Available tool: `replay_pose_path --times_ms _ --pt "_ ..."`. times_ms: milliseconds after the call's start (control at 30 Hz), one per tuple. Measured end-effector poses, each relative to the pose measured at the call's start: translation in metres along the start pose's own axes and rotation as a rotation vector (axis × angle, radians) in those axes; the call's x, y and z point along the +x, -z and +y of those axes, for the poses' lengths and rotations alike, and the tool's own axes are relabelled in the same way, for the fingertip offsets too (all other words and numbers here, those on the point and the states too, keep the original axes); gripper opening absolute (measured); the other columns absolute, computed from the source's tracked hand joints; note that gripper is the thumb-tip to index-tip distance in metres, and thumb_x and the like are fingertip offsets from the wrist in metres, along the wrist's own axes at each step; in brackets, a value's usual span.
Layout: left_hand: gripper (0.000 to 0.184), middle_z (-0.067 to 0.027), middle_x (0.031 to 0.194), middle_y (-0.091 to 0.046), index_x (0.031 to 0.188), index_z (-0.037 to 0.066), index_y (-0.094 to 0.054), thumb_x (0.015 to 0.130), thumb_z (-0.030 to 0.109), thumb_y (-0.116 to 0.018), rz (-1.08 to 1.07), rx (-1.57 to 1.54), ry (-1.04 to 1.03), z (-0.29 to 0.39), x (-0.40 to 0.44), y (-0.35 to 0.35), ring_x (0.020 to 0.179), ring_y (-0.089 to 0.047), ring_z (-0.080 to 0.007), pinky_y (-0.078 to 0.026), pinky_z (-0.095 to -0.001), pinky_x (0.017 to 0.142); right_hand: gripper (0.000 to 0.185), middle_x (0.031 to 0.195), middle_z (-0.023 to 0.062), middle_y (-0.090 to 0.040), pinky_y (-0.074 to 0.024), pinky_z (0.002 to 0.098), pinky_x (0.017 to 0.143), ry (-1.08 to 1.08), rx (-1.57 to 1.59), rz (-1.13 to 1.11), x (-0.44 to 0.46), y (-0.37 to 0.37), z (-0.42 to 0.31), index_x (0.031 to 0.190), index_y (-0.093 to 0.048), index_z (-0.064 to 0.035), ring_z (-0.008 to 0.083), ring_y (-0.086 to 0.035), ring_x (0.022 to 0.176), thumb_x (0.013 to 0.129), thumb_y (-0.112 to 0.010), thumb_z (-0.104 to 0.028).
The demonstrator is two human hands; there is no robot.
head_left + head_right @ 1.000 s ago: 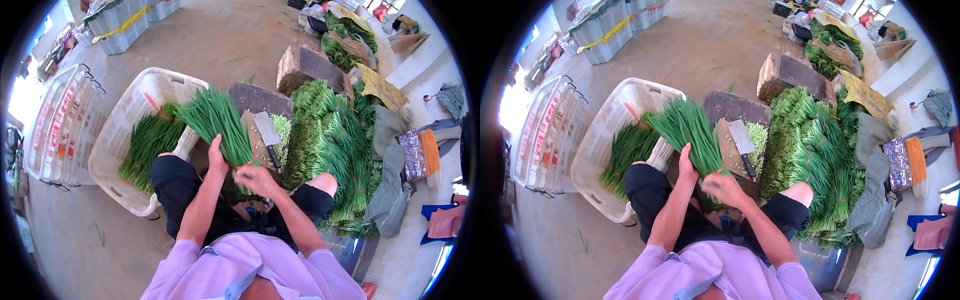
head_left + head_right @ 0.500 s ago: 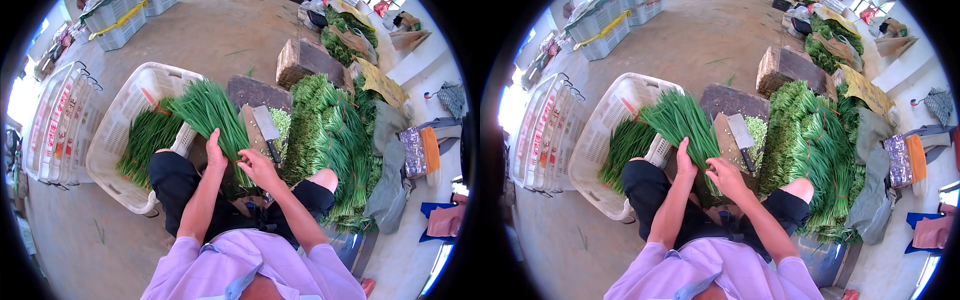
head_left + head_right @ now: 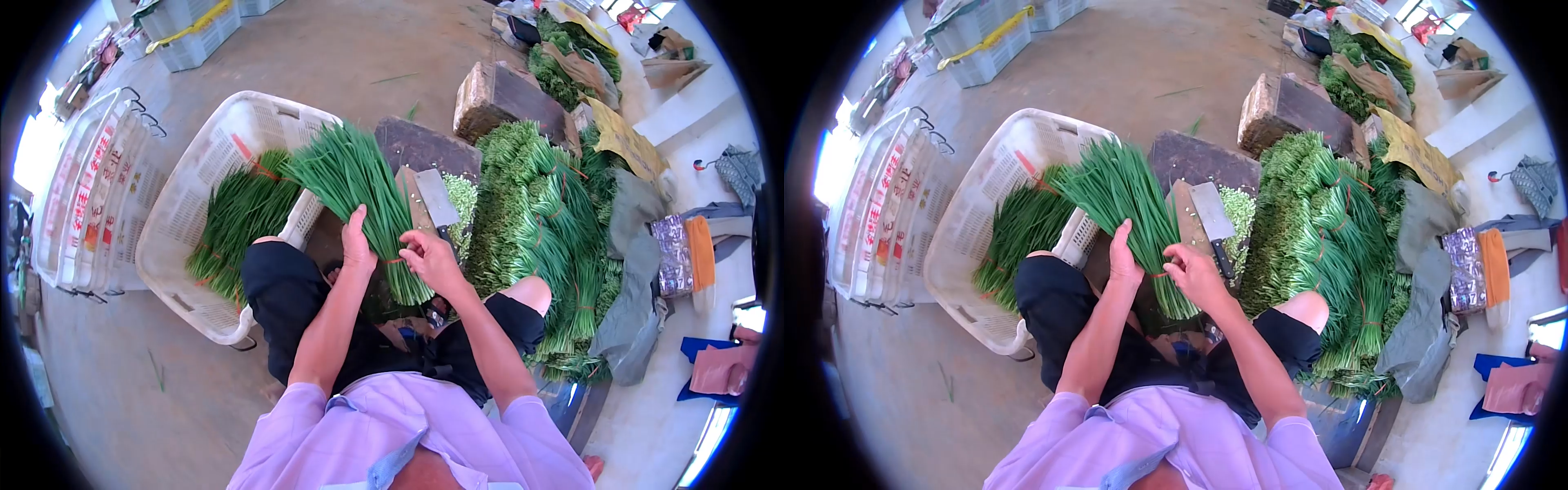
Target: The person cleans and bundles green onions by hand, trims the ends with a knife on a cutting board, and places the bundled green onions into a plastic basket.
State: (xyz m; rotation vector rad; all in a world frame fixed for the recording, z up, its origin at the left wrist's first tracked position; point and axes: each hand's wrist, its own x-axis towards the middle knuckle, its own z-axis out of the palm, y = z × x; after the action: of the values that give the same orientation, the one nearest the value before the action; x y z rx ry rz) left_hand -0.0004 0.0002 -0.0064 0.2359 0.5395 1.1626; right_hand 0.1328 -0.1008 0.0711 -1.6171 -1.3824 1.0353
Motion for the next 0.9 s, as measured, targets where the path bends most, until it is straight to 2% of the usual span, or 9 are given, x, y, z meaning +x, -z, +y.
replay_pose_path --times_ms 67,100,333,400,500,633,733,800,900 --pt "0.041 -0.0118 0.120 -0.067 0.130 0.000 -0.057 0.097 0.024 -0.058 0.003 0.017 0.013 -0.002 -0.002 0.000 0.103 -0.068 -0.0256 -0.056 -0.0414 0.091 0.021 0.080 0.0053 -0.061 -0.0505 0.0290 0.061 0.265 -0.205 0.060 0.005 0.000 0.002 0.106 -0.062 0.0001 0.0125 -0.060 0.066 0.088 -0.072 -0.003" --pt "0.041 -0.0118 0.120 -0.067 0.131 0.000 -0.057 0.096 0.024 -0.058 -0.005 0.031 0.016 -0.002 -0.003 0.001 0.104 -0.068 -0.0254 -0.055 -0.0414 0.092 0.023 0.082 0.0081 -0.060 -0.0506 0.0311 0.064 0.224 -0.180 0.045 0.006 -0.002 0.001 0.105 -0.062 -0.0003 0.0167 -0.061 0.071 0.086 -0.074 -0.004" --pt "0.042 -0.0108 0.120 -0.067 0.130 0.001 -0.058 0.095 0.025 -0.061 -0.002 0.060 -0.017 -0.003 -0.005 0.001 0.102 -0.068 -0.0240 -0.055 -0.0412 0.091 0.025 0.083 0.0088 -0.060 -0.0514 0.0326 0.067 0.279 -0.314 0.009 0.007 0.001 0.016 0.103 -0.062 -0.0008 0.0192 -0.061 0.073 0.083 -0.076 -0.006" --pt "0.042 -0.0108 0.119 -0.068 0.130 0.000 -0.058 0.095 0.024 -0.061 -0.009 0.050 -0.010 -0.004 -0.004 0.000 0.102 -0.068 -0.0239 -0.056 -0.0409 0.090 0.023 0.088 0.0123 -0.060 -0.0512 0.0360 0.069 0.228 -0.247 0.022 0.004 0.002 0.009 0.104 -0.060 -0.0008 0.0242 -0.063 0.077 0.085 -0.073 -0.003" --pt "0.042 -0.0108 0.118 -0.068 0.129 0.000 -0.058 0.095 0.024 -0.061 -0.018 0.064 0.002 -0.003 -0.005 -0.001 0.102 -0.068 -0.0240 -0.056 -0.0406 0.090 0.022 0.088 0.0127 -0.061 -0.0510 0.0356 0.067 0.209 -0.147 0.034 0.001 0.002 -0.001 0.104 -0.060 -0.0015 0.0247 -0.063 0.075 0.085 -0.073 -0.003" --pt "0.041 -0.0108 0.118 -0.068 0.129 0.000 -0.058 0.096 0.023 -0.060 -0.019 0.067 0.002 -0.004 -0.007 -0.003 0.101 -0.069 -0.0241 -0.056 -0.0403 0.089 0.023 0.089 0.0132 -0.062 -0.0513 0.0356 0.066 0.222 -0.202 0.033 0.001 0.002 0.002 0.106 -0.061 -0.0020 0.0252 -0.064 0.074 0.086 -0.073 -0.003" --pt "0.040 -0.0107 0.117 -0.069 0.129 0.000 -0.059 0.096 0.021 -0.061 0.000 0.096 0.010 -0.004 -0.007 -0.003 0.101 -0.069 -0.0238 -0.056 -0.0403 0.090 0.023 0.085 0.0101 -0.061 -0.0511 0.0324 0.066 0.287 -0.242 0.053 0.002 0.002 0.013 0.107 -0.062 -0.0015 0.0204 -0.062 0.073 0.087 -0.073 -0.003" --pt "0.039 -0.0105 0.117 -0.069 0.129 0.000 -0.059 0.095 0.020 -0.062 -0.009 0.078 0.001 -0.004 -0.008 -0.005 0.101 -0.069 -0.0237 -0.056 -0.0402 0.090 0.016 0.083 0.0101 -0.060 -0.0511 0.0328 0.066 0.329 -0.360 0.041 0.003 0.004 0.015 0.100 -0.064 -0.0002 0.0214 -0.062 0.073 0.087 -0.073 -0.005" --pt "0.038 -0.0101 0.117 -0.069 0.129 0.001 -0.060 0.095 0.019 -0.062 -0.008 0.080 0.001 -0.003 -0.009 -0.005 0.100 -0.069 -0.0238 -0.056 -0.0402 0.089 0.013 0.081 0.0103 -0.062 -0.0517 0.0310 0.067 0.243 -0.261 0.033 0.004 0.003 0.017 0.095 -0.065 0.0004 0.0202 -0.063 0.071 0.086 -0.073 -0.004"
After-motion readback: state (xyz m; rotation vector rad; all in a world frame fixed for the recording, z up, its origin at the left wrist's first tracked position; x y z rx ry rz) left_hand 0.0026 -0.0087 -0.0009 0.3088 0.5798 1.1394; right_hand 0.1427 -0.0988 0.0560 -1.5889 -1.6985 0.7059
